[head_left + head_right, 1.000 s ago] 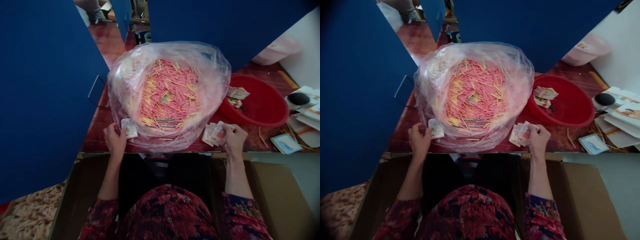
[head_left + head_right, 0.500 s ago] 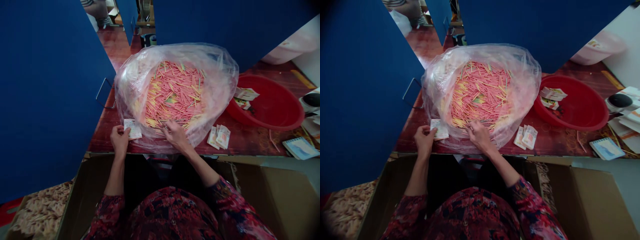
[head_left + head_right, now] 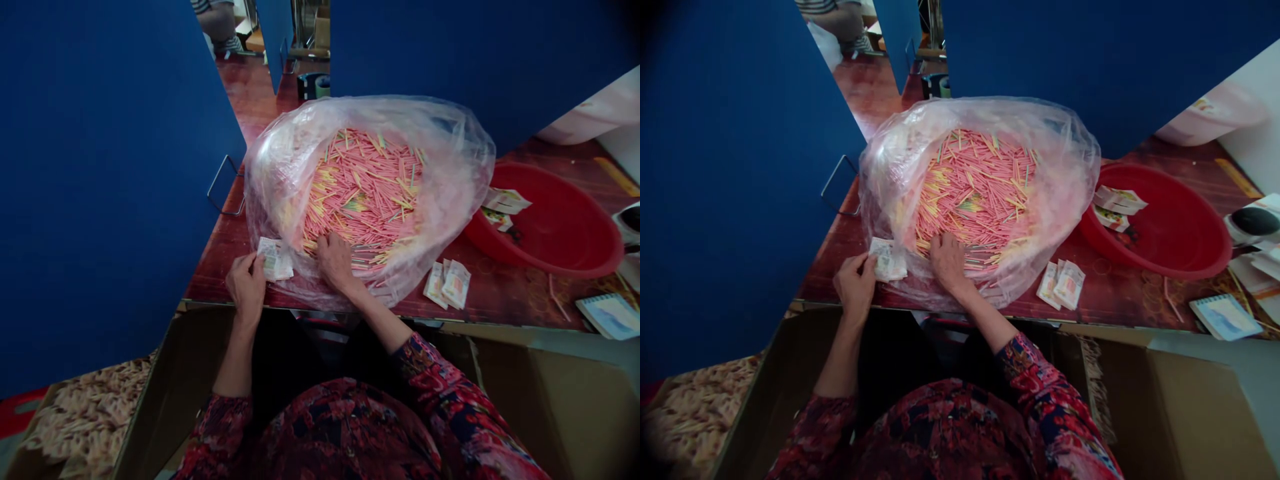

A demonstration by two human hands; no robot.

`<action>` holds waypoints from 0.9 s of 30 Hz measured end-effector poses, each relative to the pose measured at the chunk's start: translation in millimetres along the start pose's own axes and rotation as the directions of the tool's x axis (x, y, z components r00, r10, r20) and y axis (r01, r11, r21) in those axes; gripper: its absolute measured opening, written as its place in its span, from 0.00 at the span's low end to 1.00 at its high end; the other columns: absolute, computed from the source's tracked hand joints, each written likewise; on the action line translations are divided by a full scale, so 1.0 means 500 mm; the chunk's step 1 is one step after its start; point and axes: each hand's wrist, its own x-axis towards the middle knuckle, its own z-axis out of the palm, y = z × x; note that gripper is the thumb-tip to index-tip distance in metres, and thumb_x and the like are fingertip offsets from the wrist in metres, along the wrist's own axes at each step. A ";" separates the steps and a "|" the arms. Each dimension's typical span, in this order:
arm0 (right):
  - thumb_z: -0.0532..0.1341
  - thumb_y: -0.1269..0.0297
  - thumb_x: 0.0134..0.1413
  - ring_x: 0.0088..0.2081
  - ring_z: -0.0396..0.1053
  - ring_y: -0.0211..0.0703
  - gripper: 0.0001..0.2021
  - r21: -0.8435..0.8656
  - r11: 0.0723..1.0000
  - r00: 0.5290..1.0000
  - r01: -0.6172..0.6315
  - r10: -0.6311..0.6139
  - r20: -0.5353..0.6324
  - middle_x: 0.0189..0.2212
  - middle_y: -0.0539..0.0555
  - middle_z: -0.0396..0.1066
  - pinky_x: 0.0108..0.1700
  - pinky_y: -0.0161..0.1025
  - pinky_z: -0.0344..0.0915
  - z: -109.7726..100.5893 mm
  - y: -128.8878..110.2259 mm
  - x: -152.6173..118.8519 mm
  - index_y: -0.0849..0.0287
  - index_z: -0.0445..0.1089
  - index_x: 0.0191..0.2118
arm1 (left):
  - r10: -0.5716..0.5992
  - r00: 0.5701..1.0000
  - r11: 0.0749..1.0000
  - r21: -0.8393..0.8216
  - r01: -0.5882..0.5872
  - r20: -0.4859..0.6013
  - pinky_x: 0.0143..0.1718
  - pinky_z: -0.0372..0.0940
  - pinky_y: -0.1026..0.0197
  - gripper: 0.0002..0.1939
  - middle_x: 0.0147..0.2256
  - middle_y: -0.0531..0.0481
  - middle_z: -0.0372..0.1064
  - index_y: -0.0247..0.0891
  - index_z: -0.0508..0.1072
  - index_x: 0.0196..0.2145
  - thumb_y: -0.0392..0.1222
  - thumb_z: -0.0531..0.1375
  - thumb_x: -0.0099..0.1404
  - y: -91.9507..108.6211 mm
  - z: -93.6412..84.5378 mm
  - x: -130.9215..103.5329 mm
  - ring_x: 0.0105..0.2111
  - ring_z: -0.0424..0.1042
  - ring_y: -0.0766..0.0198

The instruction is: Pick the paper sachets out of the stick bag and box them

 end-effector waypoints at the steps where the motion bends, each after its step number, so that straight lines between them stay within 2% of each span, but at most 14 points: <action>1: 0.46 0.68 0.71 0.48 0.63 0.55 0.15 0.001 1.000 1.000 -0.010 0.010 0.000 0.48 0.67 0.67 0.48 0.47 0.56 -0.002 0.003 -0.001 0.64 0.68 0.52 | 0.002 1.000 1.000 -0.015 -0.002 -0.018 0.49 0.66 0.52 0.14 0.40 0.42 0.77 0.38 0.81 0.38 0.49 0.59 0.66 -0.001 0.000 -0.001 0.41 0.74 0.53; 4: 0.48 0.67 0.70 0.48 0.63 0.56 0.14 -0.006 1.000 1.000 -0.028 0.028 0.000 0.48 0.67 0.68 0.47 0.48 0.55 -0.016 0.016 -0.006 0.63 0.69 0.50 | -0.073 0.992 0.981 -0.189 0.052 -0.105 0.47 0.68 0.53 0.13 0.37 0.45 0.76 0.37 0.79 0.37 0.49 0.62 0.64 0.004 -0.006 -0.001 0.39 0.74 0.57; 5: 0.48 0.68 0.69 0.48 0.63 0.56 0.14 -0.009 0.999 0.999 -0.036 0.036 -0.002 0.48 0.67 0.68 0.47 0.48 0.55 -0.023 0.023 -0.009 0.63 0.69 0.49 | -0.126 0.983 0.951 -0.299 0.081 -0.133 0.46 0.68 0.54 0.12 0.35 0.47 0.75 0.37 0.78 0.36 0.49 0.63 0.63 0.010 -0.010 -0.002 0.37 0.73 0.58; 7: 0.49 0.71 0.67 0.48 0.63 0.56 0.13 0.015 0.998 0.998 -0.063 0.063 -0.019 0.49 0.67 0.68 0.46 0.47 0.55 -0.041 0.039 -0.016 0.64 0.69 0.49 | -0.236 0.962 0.825 -0.551 0.123 -0.139 0.44 0.69 0.56 0.12 0.34 0.49 0.75 0.38 0.75 0.33 0.50 0.64 0.62 0.032 -0.018 -0.003 0.36 0.74 0.60; 9: 0.49 0.73 0.65 0.45 0.64 0.54 0.12 0.114 0.988 0.994 -0.101 0.106 -0.034 0.46 0.66 0.70 0.44 0.45 0.55 -0.060 0.058 -0.024 0.64 0.68 0.47 | -0.286 0.958 0.642 -0.747 0.170 -0.028 0.45 0.70 0.55 0.14 0.36 0.50 0.75 0.39 0.71 0.32 0.52 0.65 0.61 0.066 -0.023 -0.006 0.39 0.75 0.60; 11: 0.49 0.71 0.64 0.38 0.64 0.49 0.10 0.317 0.941 0.992 -0.121 0.129 -0.005 0.39 0.60 0.71 0.40 0.42 0.55 -0.076 0.077 -0.032 0.61 0.68 0.42 | -0.261 0.951 0.469 -0.840 0.274 0.164 0.48 0.70 0.54 0.15 0.39 0.49 0.77 0.40 0.69 0.32 0.53 0.66 0.60 0.107 -0.017 -0.012 0.43 0.76 0.59; 13: 0.50 0.68 0.63 0.32 0.61 0.44 0.08 0.585 0.804 0.994 -0.105 0.102 0.038 0.30 0.53 0.68 0.36 0.39 0.54 -0.086 0.089 -0.037 0.58 0.65 0.36 | -0.224 0.919 0.339 -0.858 0.386 0.325 0.50 0.69 0.54 0.15 0.41 0.50 0.77 0.40 0.69 0.32 0.52 0.68 0.59 0.150 0.006 -0.019 0.45 0.76 0.58; 15: 0.52 0.64 0.62 0.28 0.59 0.40 0.09 0.807 0.586 0.997 -0.076 0.028 0.073 0.25 0.49 0.64 0.33 0.37 0.55 -0.090 0.091 -0.040 0.57 0.63 0.31 | -0.215 0.891 0.237 -0.863 0.445 0.400 0.49 0.69 0.56 0.14 0.39 0.51 0.77 0.40 0.69 0.32 0.49 0.68 0.59 0.188 0.042 -0.024 0.43 0.77 0.60; 18: 0.57 0.56 0.59 0.25 0.59 0.36 0.13 0.954 0.249 0.977 -0.168 -0.090 0.196 0.23 0.47 0.65 0.29 0.34 0.55 -0.089 0.078 -0.043 0.57 0.64 0.27 | -0.227 0.857 0.122 -0.860 0.496 0.462 0.43 0.71 0.59 0.10 0.35 0.51 0.76 0.39 0.70 0.33 0.46 0.67 0.60 0.230 0.096 -0.027 0.36 0.77 0.63; 20: 0.62 0.52 0.54 0.22 0.60 0.34 0.14 0.950 0.071 0.937 -0.304 -0.157 0.312 0.22 0.47 0.67 0.26 0.33 0.56 -0.086 0.066 -0.047 0.59 0.67 0.28 | -0.213 0.819 0.101 -0.822 0.560 0.532 0.35 0.71 0.60 0.10 0.29 0.53 0.74 0.39 0.71 0.35 0.47 0.64 0.63 0.241 0.118 -0.028 0.26 0.74 0.65; 22: 0.66 0.52 0.49 0.21 0.62 0.34 0.15 0.913 -0.065 0.900 -0.404 -0.211 0.383 0.22 0.47 0.68 0.24 0.32 0.57 -0.081 0.057 -0.052 0.59 0.68 0.30 | -0.175 0.757 0.143 -0.745 0.652 0.629 0.26 0.69 0.60 0.13 0.23 0.54 0.70 0.38 0.71 0.36 0.51 0.63 0.64 0.240 0.127 -0.030 0.17 0.68 0.67; 23: 0.67 0.52 0.48 0.21 0.63 0.34 0.15 0.896 -0.104 0.886 -0.432 -0.234 0.400 0.22 0.46 0.68 0.24 0.32 0.58 -0.077 0.054 -0.055 0.59 0.69 0.31 | -0.158 0.721 0.180 -0.698 0.693 0.675 0.23 0.67 0.61 0.14 0.20 0.55 0.68 0.38 0.71 0.35 0.53 0.62 0.64 0.236 0.128 -0.032 0.14 0.64 0.68; 25: 0.68 0.52 0.47 0.19 0.62 0.34 0.15 0.879 -0.124 0.871 -0.460 -0.255 0.419 0.21 0.45 0.67 0.22 0.32 0.58 -0.071 0.049 -0.062 0.58 0.68 0.31 | -0.149 0.668 0.245 -0.627 0.739 0.729 0.17 0.63 0.63 0.16 0.18 0.56 0.67 0.37 0.70 0.34 0.54 0.63 0.62 0.226 0.129 -0.036 0.11 0.60 0.70; 27: 0.68 0.52 0.48 0.17 0.59 0.32 0.15 0.877 -0.093 0.866 -0.471 -0.237 0.440 0.19 0.44 0.64 0.18 0.31 0.53 -0.064 0.045 -0.069 0.57 0.66 0.28 | -0.167 0.660 0.269 -0.611 0.745 0.732 0.16 0.60 0.66 0.16 0.19 0.55 0.68 0.36 0.70 0.32 0.52 0.65 0.60 0.219 0.133 -0.040 0.13 0.63 0.69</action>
